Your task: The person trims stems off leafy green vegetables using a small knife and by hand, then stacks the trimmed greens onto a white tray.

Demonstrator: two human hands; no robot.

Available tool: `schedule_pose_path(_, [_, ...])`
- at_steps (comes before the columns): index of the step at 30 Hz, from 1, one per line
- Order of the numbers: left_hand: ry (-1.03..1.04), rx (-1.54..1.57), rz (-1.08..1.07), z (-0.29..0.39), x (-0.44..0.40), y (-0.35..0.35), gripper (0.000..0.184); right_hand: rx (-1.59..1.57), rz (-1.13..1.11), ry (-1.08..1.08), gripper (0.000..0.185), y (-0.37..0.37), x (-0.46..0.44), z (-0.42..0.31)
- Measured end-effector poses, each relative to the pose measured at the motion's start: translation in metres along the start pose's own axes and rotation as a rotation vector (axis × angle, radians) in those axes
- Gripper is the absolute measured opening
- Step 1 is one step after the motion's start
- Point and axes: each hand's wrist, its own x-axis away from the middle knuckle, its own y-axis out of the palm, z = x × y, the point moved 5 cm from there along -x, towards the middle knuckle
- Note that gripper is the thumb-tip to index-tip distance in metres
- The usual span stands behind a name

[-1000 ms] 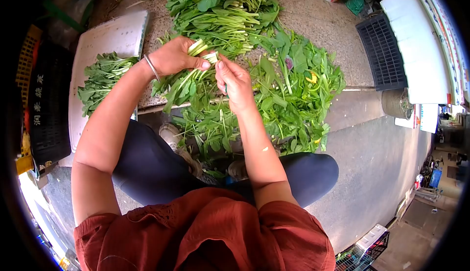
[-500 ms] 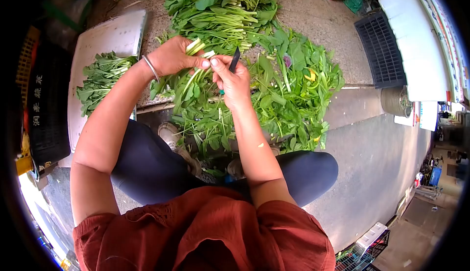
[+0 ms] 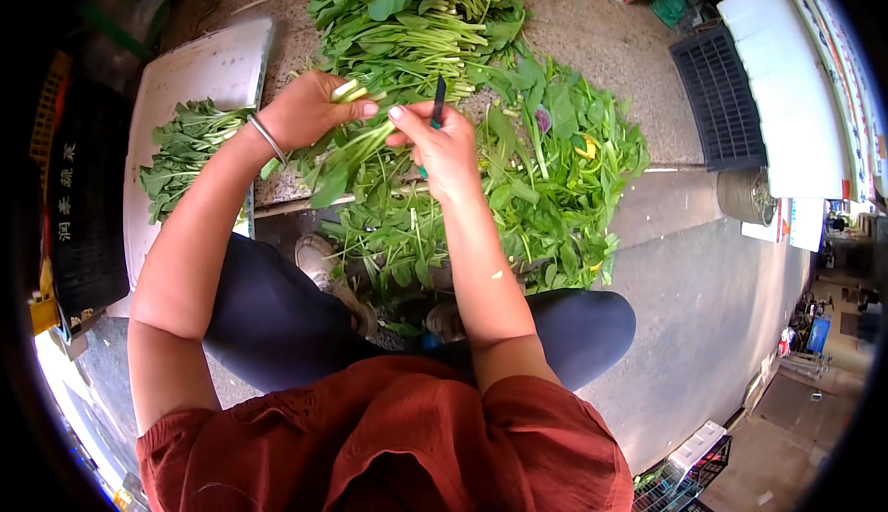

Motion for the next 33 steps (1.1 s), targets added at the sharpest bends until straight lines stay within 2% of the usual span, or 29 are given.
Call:
schedule_pose_path(2, [0.084,0.261,-0.071,0.007,0.001,0.003,0.033,-0.044,-0.056,-0.007,0.022,0.011,-0.007,-0.003])
schedule_pose_path(6, [0.1,0.341,-0.1,0.013,0.003,-0.004,0.03,-0.156,-0.07,-0.019,0.019,0.02,-0.017,-0.006])
schedule_pose_path(7, [-0.194,0.271,-0.199,0.01,0.009,-0.007,0.03,-0.114,-0.101,-0.037,0.019,0.022,-0.019,-0.007])
schedule_pose_path(10, [-0.165,0.451,-0.197,0.003,0.008,-0.004,0.033,-0.041,-0.15,-0.037,0.021,0.021,-0.026,-0.01])
schedule_pose_path(12, [-0.14,0.542,-0.212,-0.01,0.003,0.001,0.035,-0.073,-0.047,-0.013,0.025,0.008,-0.041,-0.013])
schedule_pose_path(14, [-0.19,0.433,-0.179,-0.006,0.005,-0.007,0.033,-0.058,0.295,-0.092,0.029,-0.032,-0.082,-0.007])
schedule_pose_path(16, [-0.196,0.456,-0.162,-0.006,0.006,-0.009,0.03,-0.107,0.531,-0.023,0.032,-0.082,-0.134,0.017])
schedule_pose_path(17, [-0.201,0.467,-0.175,-0.006,0.006,-0.009,0.029,-0.137,0.54,0.092,0.036,-0.101,-0.163,0.032])
schedule_pose_path(20, [-0.202,0.49,-0.186,-0.01,0.003,-0.008,0.027,-0.031,0.543,0.165,0.041,-0.097,-0.187,0.023])
schedule_pose_path(22, [-0.22,0.393,-0.214,-0.013,0.001,-0.008,0.026,-0.029,0.541,0.164,0.04,-0.093,-0.199,0.021])
schedule_pose_path(24, [-0.25,0.371,-0.217,-0.018,0.0,-0.006,0.028,0.13,0.498,0.207,0.033,-0.089,-0.206,0.021])
schedule_pose_path(26, [-0.113,0.268,-0.155,-0.021,-0.005,-0.006,0.03,0.081,0.514,0.155,0.026,-0.086,-0.207,0.021])
schedule_pose_path(28, [-0.137,0.264,-0.143,-0.017,-0.002,-0.011,0.034,-0.118,0.484,0.014,0.022,-0.086,-0.204,0.018])
schedule_pose_path(30, [0.014,0.136,0.049,-0.008,0.002,-0.022,0.039,-0.112,0.446,-0.011,0.018,-0.085,-0.191,0.017])
schedule_pose_path(33, [-0.052,0.103,0.061,-0.012,0.0,-0.022,0.039,-0.189,0.373,-0.224,0.023,-0.066,-0.14,-0.008])
